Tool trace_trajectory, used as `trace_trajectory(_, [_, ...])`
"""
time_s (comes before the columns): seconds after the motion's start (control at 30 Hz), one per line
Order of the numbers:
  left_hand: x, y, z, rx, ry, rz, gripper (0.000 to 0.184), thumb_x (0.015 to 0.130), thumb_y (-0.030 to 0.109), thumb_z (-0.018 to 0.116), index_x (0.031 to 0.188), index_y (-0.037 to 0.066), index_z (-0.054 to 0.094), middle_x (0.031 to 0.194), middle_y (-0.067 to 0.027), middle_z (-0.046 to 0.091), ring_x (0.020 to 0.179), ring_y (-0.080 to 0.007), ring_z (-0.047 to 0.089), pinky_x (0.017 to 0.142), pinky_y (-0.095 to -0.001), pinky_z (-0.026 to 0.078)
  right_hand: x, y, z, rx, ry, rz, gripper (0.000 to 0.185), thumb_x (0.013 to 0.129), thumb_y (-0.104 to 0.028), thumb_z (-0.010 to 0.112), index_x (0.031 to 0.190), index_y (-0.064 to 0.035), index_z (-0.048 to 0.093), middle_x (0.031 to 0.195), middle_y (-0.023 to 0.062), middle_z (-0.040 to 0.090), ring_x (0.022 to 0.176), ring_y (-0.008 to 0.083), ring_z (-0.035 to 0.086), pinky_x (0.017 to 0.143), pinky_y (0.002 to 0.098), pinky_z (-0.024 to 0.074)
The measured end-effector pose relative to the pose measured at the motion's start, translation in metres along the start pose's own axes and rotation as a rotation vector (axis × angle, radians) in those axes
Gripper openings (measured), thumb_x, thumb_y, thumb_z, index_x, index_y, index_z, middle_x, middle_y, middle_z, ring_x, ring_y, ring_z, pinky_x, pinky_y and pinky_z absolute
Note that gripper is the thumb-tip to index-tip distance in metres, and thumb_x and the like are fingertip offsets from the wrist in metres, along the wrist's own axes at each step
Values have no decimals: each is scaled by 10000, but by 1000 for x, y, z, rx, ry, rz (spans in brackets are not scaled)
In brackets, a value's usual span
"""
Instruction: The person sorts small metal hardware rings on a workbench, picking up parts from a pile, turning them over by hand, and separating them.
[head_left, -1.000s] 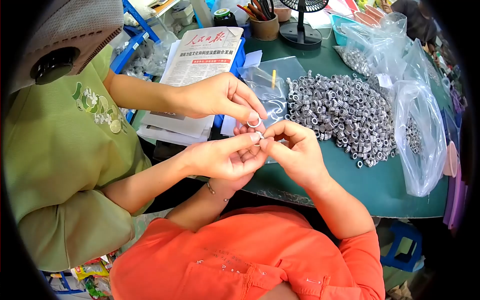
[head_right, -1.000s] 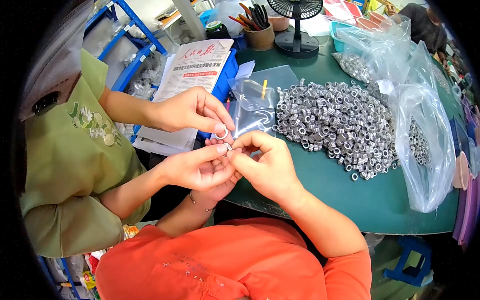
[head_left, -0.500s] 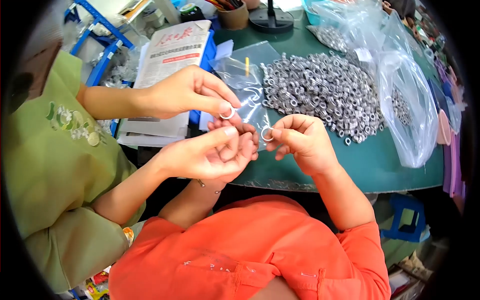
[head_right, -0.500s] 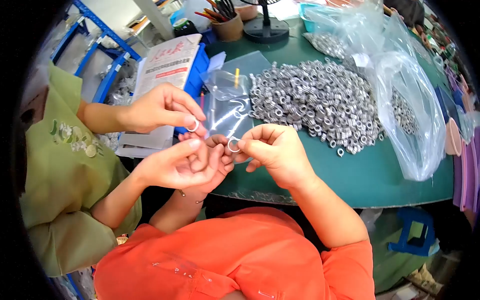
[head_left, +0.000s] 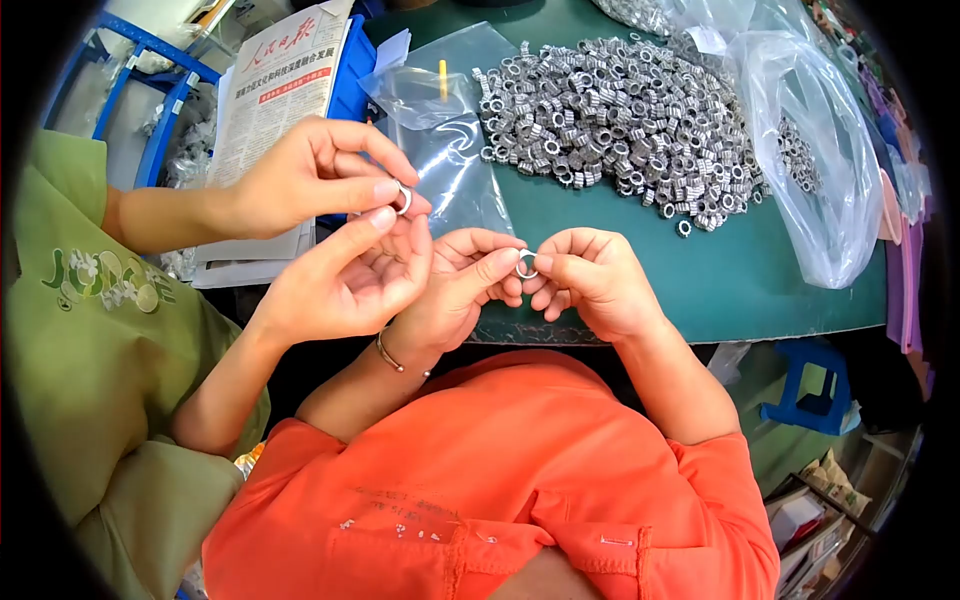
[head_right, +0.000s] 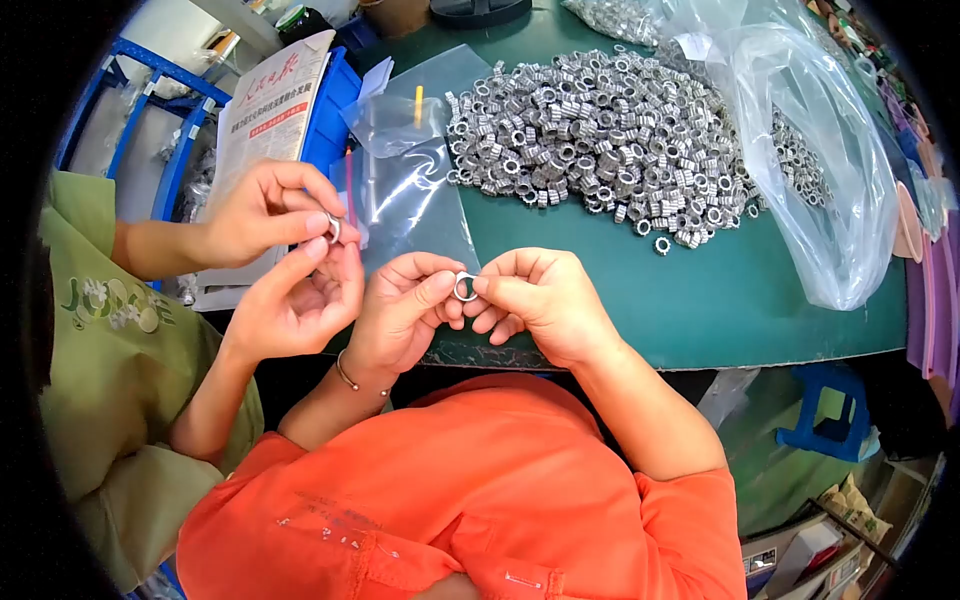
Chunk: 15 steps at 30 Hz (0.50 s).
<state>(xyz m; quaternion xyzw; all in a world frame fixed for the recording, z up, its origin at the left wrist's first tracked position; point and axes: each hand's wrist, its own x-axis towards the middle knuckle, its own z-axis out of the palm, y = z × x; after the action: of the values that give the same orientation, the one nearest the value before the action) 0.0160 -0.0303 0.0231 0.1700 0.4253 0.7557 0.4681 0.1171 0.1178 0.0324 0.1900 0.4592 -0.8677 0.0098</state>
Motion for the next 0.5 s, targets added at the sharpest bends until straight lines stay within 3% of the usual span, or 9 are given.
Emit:
trace_trajectory(0.07, [0,3,2,15,3,-30,130,865,104,549,961,23,579,817,-59,611,702,-105,577,646,-218,499,1,0,1,6,4,4,165,817,-122,591,834,41,573,748,102,632,596,120,603,494,205,483])
trace_trajectory(0.5, [1,-4,-1,27,16,-38,107,856,59,545,943,-3,554,848,-101,621,755,-147,621,675,-236,524,1,12,-3,-80,95,-107,146,802,-98,606,866,31,586,763,60,622,618,79,577,493,191,473])
